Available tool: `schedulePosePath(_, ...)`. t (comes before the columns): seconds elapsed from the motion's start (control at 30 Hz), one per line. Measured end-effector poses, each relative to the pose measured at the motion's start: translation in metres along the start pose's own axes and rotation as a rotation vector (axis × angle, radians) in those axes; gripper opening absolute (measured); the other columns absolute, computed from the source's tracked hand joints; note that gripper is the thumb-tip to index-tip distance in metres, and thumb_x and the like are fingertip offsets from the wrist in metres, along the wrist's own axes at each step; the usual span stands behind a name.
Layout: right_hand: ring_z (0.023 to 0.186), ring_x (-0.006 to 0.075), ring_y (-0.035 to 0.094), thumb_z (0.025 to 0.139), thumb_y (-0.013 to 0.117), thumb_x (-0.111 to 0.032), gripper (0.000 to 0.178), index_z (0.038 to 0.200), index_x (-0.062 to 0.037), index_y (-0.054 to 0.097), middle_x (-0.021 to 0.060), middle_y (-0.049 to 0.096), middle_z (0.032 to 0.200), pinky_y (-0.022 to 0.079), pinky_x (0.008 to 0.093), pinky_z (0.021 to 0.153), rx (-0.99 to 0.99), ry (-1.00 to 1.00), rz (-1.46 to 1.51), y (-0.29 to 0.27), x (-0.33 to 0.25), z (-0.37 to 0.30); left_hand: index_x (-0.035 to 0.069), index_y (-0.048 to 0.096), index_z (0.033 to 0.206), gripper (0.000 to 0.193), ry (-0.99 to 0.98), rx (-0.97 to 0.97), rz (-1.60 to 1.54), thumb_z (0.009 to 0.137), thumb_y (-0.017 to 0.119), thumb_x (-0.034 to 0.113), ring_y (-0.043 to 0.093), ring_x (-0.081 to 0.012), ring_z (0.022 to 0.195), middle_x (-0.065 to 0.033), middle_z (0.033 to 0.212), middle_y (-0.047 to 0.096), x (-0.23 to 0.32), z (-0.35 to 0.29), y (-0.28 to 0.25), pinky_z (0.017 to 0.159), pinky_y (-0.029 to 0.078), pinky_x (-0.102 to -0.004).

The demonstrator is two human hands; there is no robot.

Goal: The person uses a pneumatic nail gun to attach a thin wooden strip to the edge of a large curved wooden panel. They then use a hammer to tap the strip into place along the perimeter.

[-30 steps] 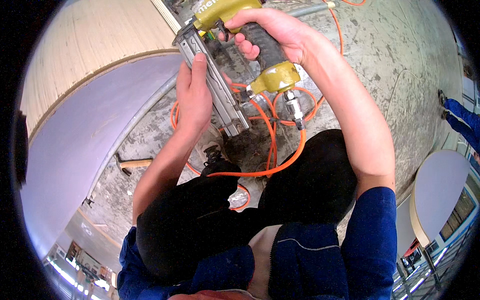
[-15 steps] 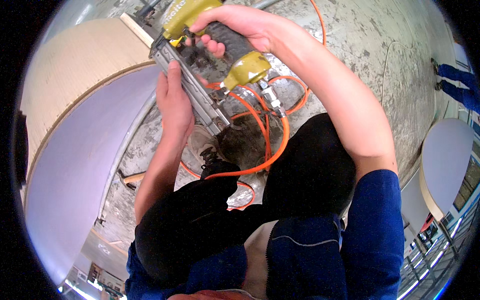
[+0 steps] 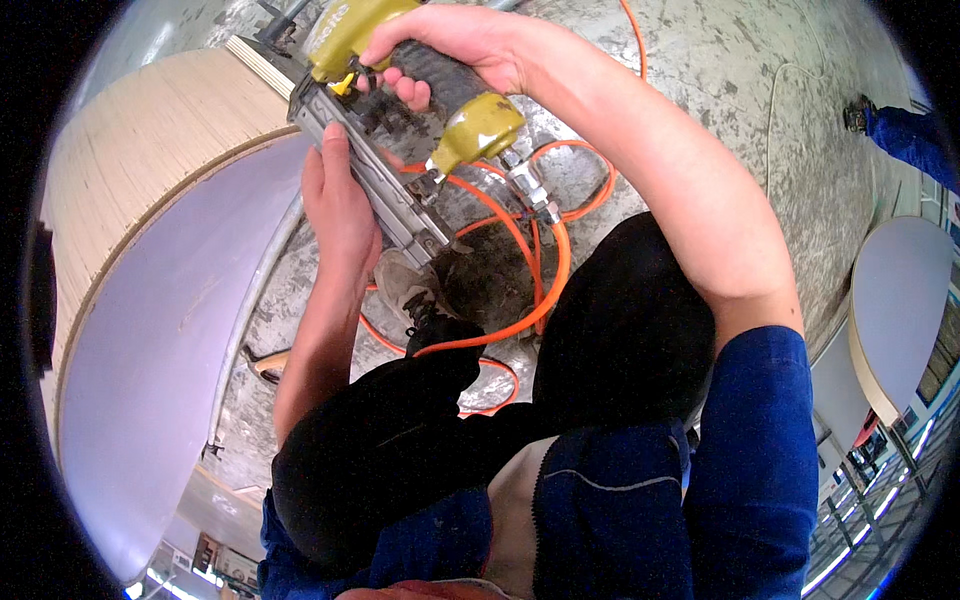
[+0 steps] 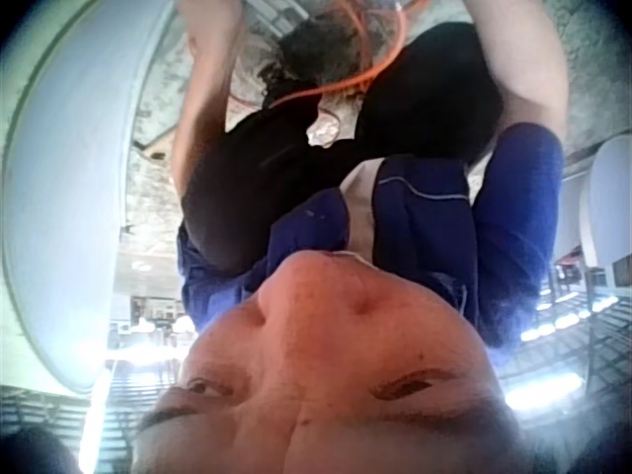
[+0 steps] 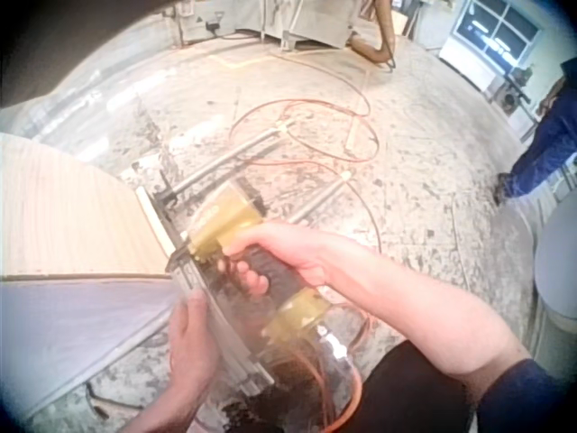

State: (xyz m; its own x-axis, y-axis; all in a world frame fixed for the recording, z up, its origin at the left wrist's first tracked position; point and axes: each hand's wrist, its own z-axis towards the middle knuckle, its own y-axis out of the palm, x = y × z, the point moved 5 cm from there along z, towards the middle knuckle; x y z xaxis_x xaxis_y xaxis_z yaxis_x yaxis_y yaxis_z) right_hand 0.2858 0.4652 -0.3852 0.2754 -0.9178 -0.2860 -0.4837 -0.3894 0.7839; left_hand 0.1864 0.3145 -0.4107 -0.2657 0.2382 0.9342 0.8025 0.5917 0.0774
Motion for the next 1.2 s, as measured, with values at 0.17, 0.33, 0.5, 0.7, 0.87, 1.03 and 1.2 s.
schedulePosePath(0.17, 0.056, 0.0055, 0.058, 0.097, 0.064, -0.018, 0.024, 0.103, 0.0049, 0.065, 0.0014, 0.062, 0.074, 0.049, 0.0176, 0.048, 0.100, -0.095, -0.130, 0.001, -0.002, -0.009, 0.003, 0.054, 0.106, 0.034, 0.005, -0.007, -0.007, 0.112, 0.045, 0.035, 0.065, -0.0159, 0.064, -0.0114, 0.078, 0.068, 0.000, 0.001, 0.002, 0.056, 0.053, -0.0289)
schedulePosePath(0.33, 0.054, 0.0035, 0.058, 0.097, 0.065, -0.019, 0.028, 0.106, 0.0071, 0.065, 0.0013, 0.062, 0.074, 0.049, 0.0149, 0.046, 0.193, -0.152, -0.222, -0.003, -0.004, -0.010, 0.003, 0.055, 0.108, 0.033, -0.001, -0.009, -0.034, 0.112, 0.046, 0.035, 0.066, -0.0164, 0.066, -0.0100, 0.080, 0.068, -0.007, 0.005, 0.003, 0.059, 0.055, -0.0301)
schedulePosePath(0.5, 0.053, 0.0037, 0.058, 0.096, 0.066, -0.018, 0.028, 0.107, 0.0073, 0.064, 0.0018, 0.062, 0.074, 0.050, 0.0152, 0.045, 0.199, -0.147, -0.219, -0.005, -0.003, -0.007, 0.004, 0.055, 0.109, 0.031, 0.024, 0.002, 0.010, 0.112, 0.046, 0.034, 0.067, -0.0164, 0.066, -0.0097, 0.081, 0.068, -0.016, 0.008, -0.001, 0.059, 0.056, -0.0299)
schedulePosePath(0.7, 0.053, 0.0039, 0.057, 0.096, 0.066, -0.018, 0.027, 0.108, 0.0061, 0.063, 0.0029, 0.062, 0.074, 0.050, 0.0157, 0.044, 0.159, -0.141, -0.186, -0.006, -0.002, -0.004, 0.003, 0.055, 0.110, 0.032, 0.028, -0.003, 0.068, 0.112, 0.046, 0.034, 0.066, -0.0163, 0.064, -0.0104, 0.080, 0.068, -0.016, 0.010, -0.004, 0.056, 0.055, -0.0291)
schedulePosePath(0.87, 0.053, 0.0038, 0.057, 0.096, 0.067, -0.019, 0.027, 0.107, 0.0060, 0.063, 0.0020, 0.061, 0.073, 0.050, 0.0153, 0.044, 0.196, -0.137, -0.204, -0.008, -0.002, -0.005, -0.001, 0.057, 0.117, 0.037, -0.036, -0.011, 0.076, 0.111, 0.047, 0.034, 0.058, -0.0142, 0.085, -0.0090, 0.097, 0.065, -0.015, 0.008, -0.003, 0.078, 0.049, -0.0313)
schedulePosePath(1.03, 0.053, 0.0035, 0.057, 0.096, 0.066, -0.019, 0.028, 0.108, 0.0063, 0.064, 0.0015, 0.061, 0.073, 0.050, 0.0151, 0.045, 0.192, -0.132, -0.198, -0.015, -0.002, -0.005, -0.003, 0.057, 0.122, 0.040, -0.082, -0.019, 0.071, 0.111, 0.048, 0.034, 0.054, -0.0137, 0.098, -0.0083, 0.108, 0.063, -0.012, 0.007, 0.001, 0.091, 0.045, -0.0322)
schedulePosePath(1.2, 0.054, 0.0034, 0.057, 0.097, 0.065, -0.019, 0.027, 0.108, 0.0065, 0.064, 0.0017, 0.061, 0.074, 0.050, 0.0151, 0.045, 0.193, -0.147, -0.219, -0.012, -0.002, -0.001, -0.003, 0.057, 0.123, 0.040, -0.109, -0.010, 0.031, 0.111, 0.048, 0.034, 0.054, -0.0132, 0.100, -0.0080, 0.109, 0.063, -0.019, 0.009, -0.002, 0.092, 0.045, -0.0318)
